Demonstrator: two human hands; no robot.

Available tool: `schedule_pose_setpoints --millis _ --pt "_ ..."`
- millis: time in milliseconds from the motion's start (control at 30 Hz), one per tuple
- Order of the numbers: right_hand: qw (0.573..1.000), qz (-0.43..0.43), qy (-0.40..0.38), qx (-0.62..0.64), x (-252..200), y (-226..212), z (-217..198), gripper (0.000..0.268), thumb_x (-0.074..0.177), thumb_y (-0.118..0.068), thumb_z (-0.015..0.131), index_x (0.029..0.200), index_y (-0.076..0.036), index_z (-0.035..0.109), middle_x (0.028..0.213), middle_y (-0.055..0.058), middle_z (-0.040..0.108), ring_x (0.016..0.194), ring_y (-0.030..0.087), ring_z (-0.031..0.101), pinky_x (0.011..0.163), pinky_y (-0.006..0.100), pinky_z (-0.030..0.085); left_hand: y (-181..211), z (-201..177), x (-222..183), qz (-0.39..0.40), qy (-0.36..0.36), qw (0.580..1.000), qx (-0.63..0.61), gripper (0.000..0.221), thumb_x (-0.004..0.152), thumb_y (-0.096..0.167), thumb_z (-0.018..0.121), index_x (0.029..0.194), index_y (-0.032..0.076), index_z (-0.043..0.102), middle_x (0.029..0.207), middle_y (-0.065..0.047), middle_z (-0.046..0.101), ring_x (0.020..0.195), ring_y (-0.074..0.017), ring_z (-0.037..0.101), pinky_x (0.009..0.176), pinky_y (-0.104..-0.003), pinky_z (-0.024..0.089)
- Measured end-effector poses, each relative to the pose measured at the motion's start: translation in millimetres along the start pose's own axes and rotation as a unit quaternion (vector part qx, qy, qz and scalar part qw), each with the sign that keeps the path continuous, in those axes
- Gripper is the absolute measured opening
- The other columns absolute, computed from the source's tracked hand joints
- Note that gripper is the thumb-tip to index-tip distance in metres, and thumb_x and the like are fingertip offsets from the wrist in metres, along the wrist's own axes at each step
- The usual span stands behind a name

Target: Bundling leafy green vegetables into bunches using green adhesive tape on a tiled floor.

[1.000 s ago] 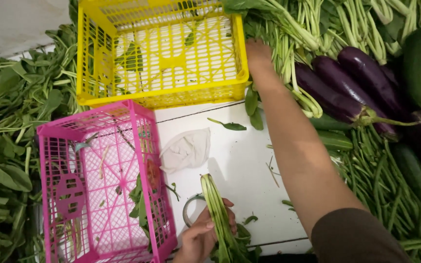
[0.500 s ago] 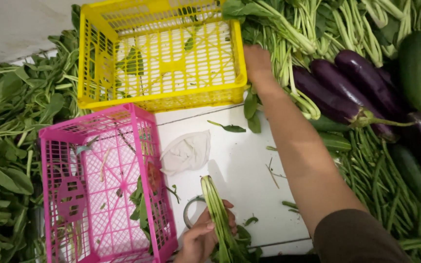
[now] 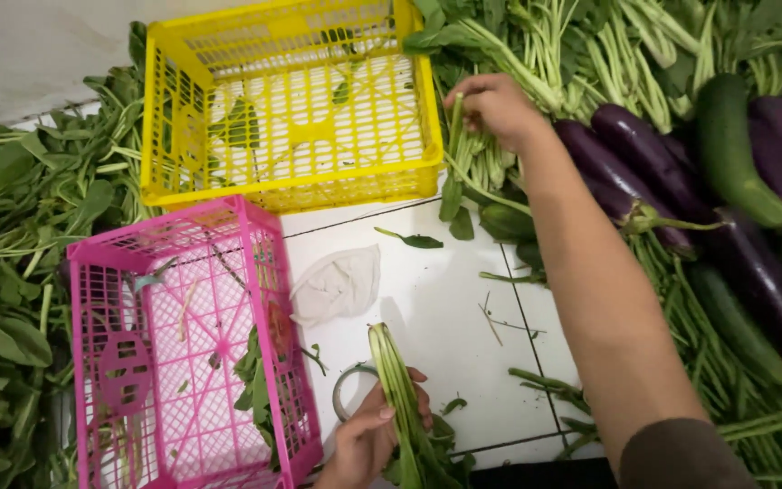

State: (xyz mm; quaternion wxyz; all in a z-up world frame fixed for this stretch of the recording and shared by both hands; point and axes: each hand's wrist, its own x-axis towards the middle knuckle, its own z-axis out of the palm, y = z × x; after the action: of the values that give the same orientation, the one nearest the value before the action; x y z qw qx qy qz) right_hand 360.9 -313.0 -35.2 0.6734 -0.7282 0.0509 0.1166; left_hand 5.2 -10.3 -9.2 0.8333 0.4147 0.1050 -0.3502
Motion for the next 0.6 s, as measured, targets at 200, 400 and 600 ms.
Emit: schedule_pose_setpoints --millis 200,400,600 --pt "0.998 -0.034 -0.042 0.021 -27.2 -35.2 -37.7 0.022 0.085 0.005 0.062 0.107 0.001 0.068 0.103 0.011 0.071 0.081 0.017 0.068 0.076 0.023 0.058 -1.4 0.5 1.3 0.001 -0.009 0.999 0.031 0.067 0.073 0.031 0.055 0.130 -0.003 0.049 0.091 -0.016 0.059 0.087 -0.0297 0.058 0.081 -0.044 0.044" --pt "0.982 -0.129 0.060 -0.124 -74.2 -105.5 -51.8 0.016 0.092 -0.005 0.073 0.107 -0.011 0.071 0.100 0.002 0.072 0.088 0.012 0.070 0.086 0.025 0.059 3.1 3.6 -5.6 0.012 -0.002 1.000 0.018 0.065 0.074 0.029 0.052 0.131 -0.003 0.050 0.090 -0.016 0.059 0.087 -0.0300 0.059 0.082 -0.045 0.044" --pt "0.946 -0.260 0.183 0.057 -70.3 -108.0 -93.2 0.014 0.095 -0.007 0.067 0.108 -0.010 0.067 0.098 0.001 0.066 0.084 0.012 0.061 0.075 0.026 0.052 13.7 -6.6 -3.3 0.056 0.002 0.998 -0.015 0.069 0.071 0.030 0.056 0.131 -0.002 0.049 0.094 -0.017 0.059 0.088 -0.0317 0.058 0.080 -0.048 0.047"
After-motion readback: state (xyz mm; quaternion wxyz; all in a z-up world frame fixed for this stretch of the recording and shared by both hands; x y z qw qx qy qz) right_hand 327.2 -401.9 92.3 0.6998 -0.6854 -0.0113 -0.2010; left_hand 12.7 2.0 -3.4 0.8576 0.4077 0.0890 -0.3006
